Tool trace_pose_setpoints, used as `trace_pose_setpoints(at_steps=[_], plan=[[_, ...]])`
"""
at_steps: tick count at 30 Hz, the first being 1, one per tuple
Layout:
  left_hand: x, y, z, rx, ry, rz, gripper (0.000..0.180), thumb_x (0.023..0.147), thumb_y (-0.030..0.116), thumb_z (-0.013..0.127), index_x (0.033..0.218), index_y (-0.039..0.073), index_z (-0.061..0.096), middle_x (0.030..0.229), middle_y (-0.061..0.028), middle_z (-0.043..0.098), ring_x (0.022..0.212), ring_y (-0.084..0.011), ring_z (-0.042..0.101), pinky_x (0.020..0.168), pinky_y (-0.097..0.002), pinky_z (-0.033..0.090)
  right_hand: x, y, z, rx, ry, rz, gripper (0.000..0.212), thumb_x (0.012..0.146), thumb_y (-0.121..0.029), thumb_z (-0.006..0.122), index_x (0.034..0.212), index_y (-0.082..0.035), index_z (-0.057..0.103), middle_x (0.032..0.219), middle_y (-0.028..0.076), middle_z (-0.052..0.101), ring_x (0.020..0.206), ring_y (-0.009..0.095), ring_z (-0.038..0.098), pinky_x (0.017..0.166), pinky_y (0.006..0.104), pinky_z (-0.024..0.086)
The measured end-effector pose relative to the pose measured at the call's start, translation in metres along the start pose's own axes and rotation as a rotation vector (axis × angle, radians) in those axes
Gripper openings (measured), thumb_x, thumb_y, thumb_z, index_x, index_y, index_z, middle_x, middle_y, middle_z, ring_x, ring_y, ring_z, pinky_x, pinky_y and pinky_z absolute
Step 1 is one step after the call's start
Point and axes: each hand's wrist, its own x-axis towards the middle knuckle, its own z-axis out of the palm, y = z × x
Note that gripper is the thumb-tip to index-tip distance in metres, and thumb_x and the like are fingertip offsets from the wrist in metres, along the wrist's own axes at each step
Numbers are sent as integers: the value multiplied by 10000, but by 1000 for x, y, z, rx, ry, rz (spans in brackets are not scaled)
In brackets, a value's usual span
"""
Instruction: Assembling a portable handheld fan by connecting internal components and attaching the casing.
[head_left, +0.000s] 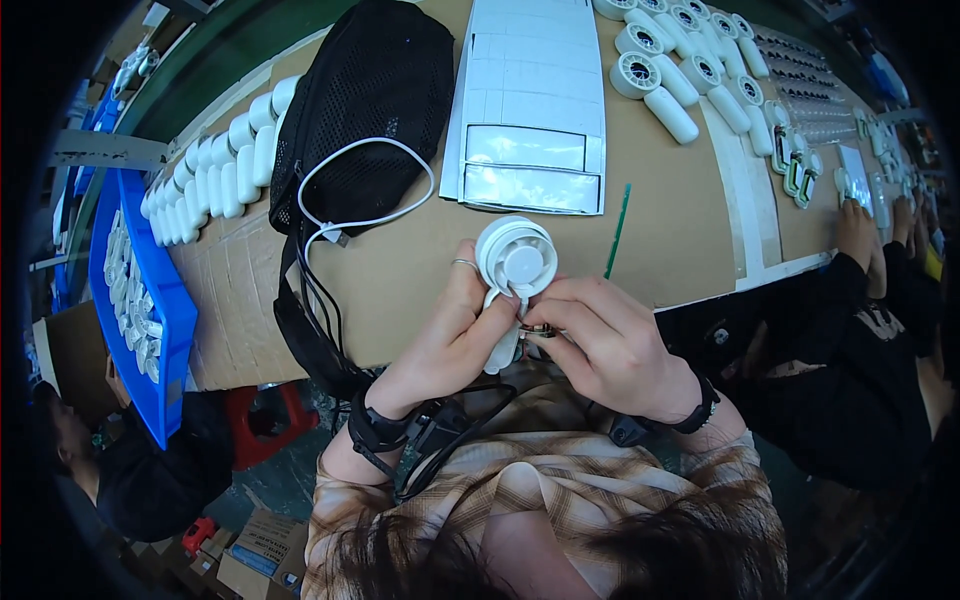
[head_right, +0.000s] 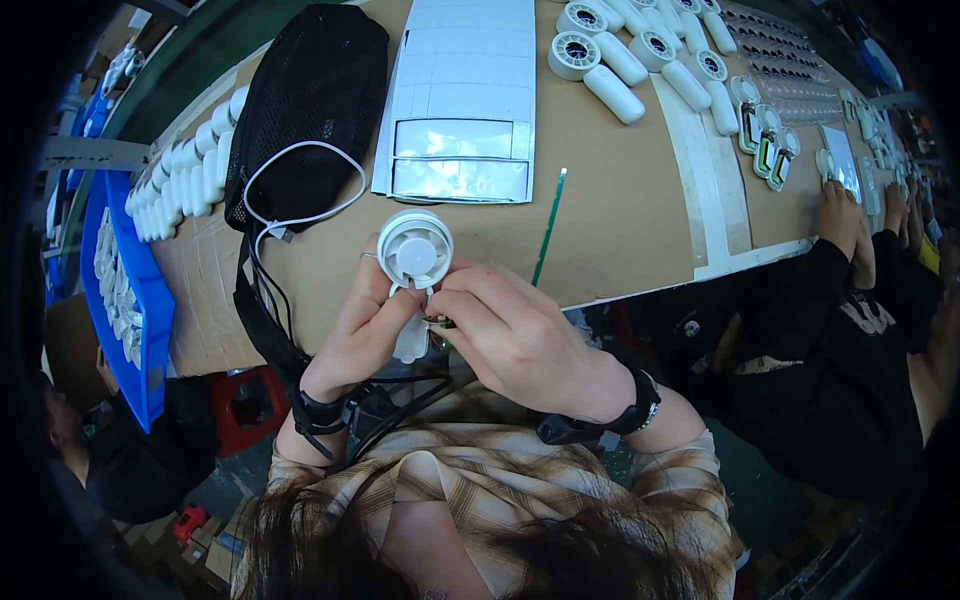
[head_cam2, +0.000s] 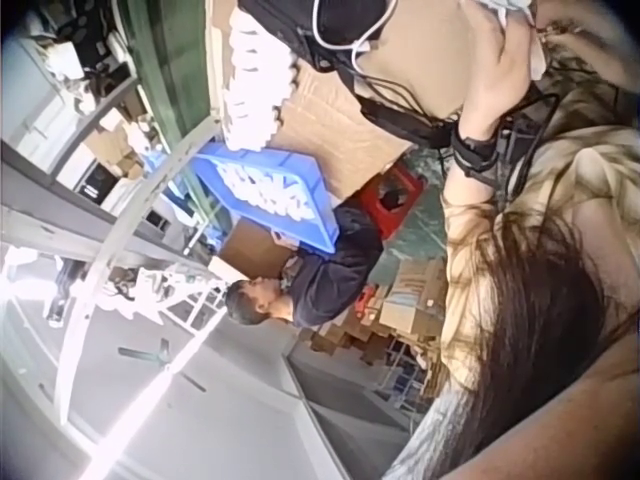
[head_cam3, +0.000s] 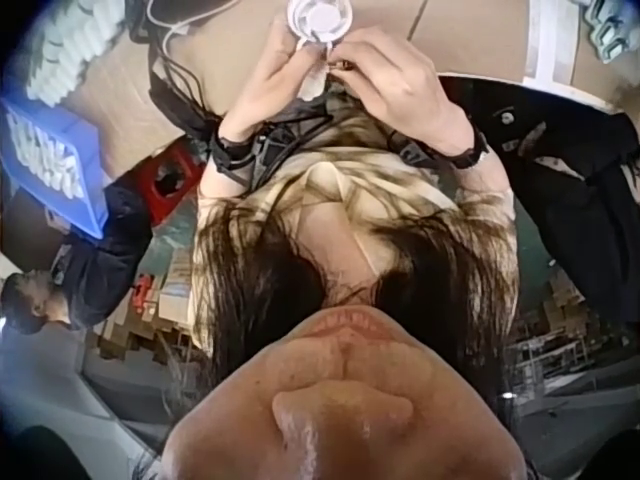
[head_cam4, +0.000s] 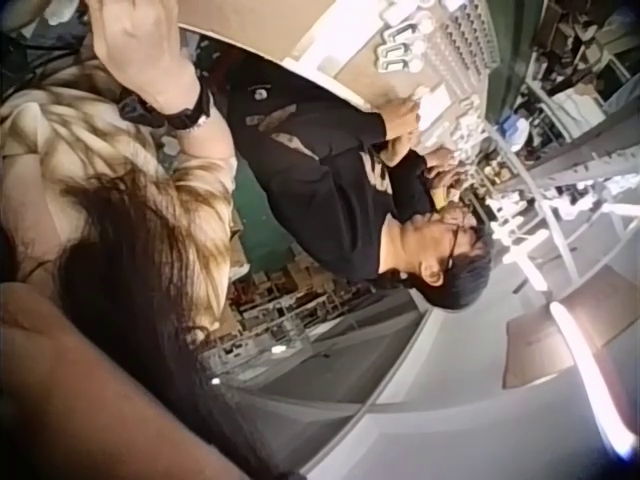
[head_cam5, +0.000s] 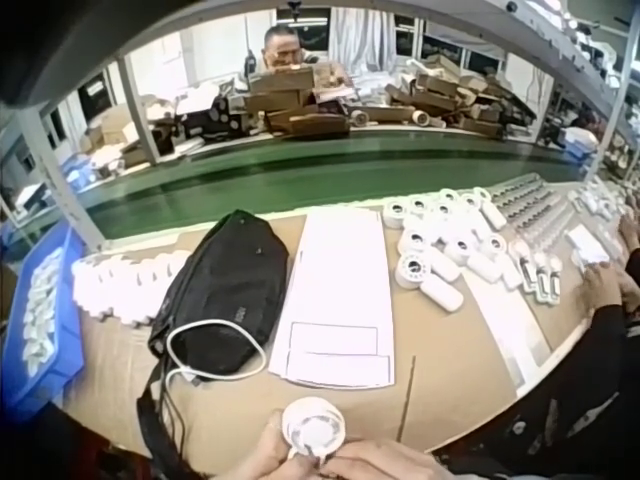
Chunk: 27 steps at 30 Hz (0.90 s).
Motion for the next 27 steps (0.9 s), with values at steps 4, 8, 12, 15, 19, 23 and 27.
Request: trace_pose_setpoints(at_steps=[4,8,12,15,19,23,27], plan=[[-2,-1,4,-235,5,-96,398,946,65,390,1311,1,247,1111,-84,452,1053,-120,419,904,-257,368,0,1,3,-29,19,-26,260,636,50,683,879,-18,621,887,93,585,739,242,589,622,324,490],[-4,-6,5,-140,9,-115,399,962,84,376,1329,11,237,1081,-72,457,973,-103,463,829,-247,422,-6,10,16,-54,122,-58,277,620,51,696,879,-21,627,891,90,587,720,233,578,607,309,481],[-4,0,4,-316,-42,-204,379,970,82,341,1328,16,235,1046,-67,455,809,-85,502,689,-228,458,-5,11,17,-36,165,-59,290,607,58,704,877,-22,634,879,82,583,713,222,567,603,298,473],[-4,-4,8,-359,-46,-170,370,973,83,324,1326,18,233,1021,-64,457,711,-80,491,616,-222,450,-4,10,19,11,216,-22,289,605,64,704,873,-24,641,872,74,577,712,216,561,604,293,467],[-2,-4,9,-367,-37,-154,364,976,85,303,1327,26,228,998,-63,462,649,-78,481,586,-219,442,0,10,20,-22,278,-38,293,607,72,702,876,-27,646,863,68,569,720,206,559,608,289,462],[-1,-7,11,-357,-13,-139,362,974,79,294,1327,32,229,985,-62,468,642,-76,479,584,-217,436,2,12,20,-60,291,-66,292,616,71,705,886,-28,650,864,69,566,727,196,560,612,283,460],[-1,-10,8,-374,-25,-126,364,971,72,293,1327,31,233,989,-58,465,651,-73,477,593,-216,432,3,13,22,-31,287,-44,290,632,67,711,899,-28,651,864,71,570,734,188,564,613,275,462]])
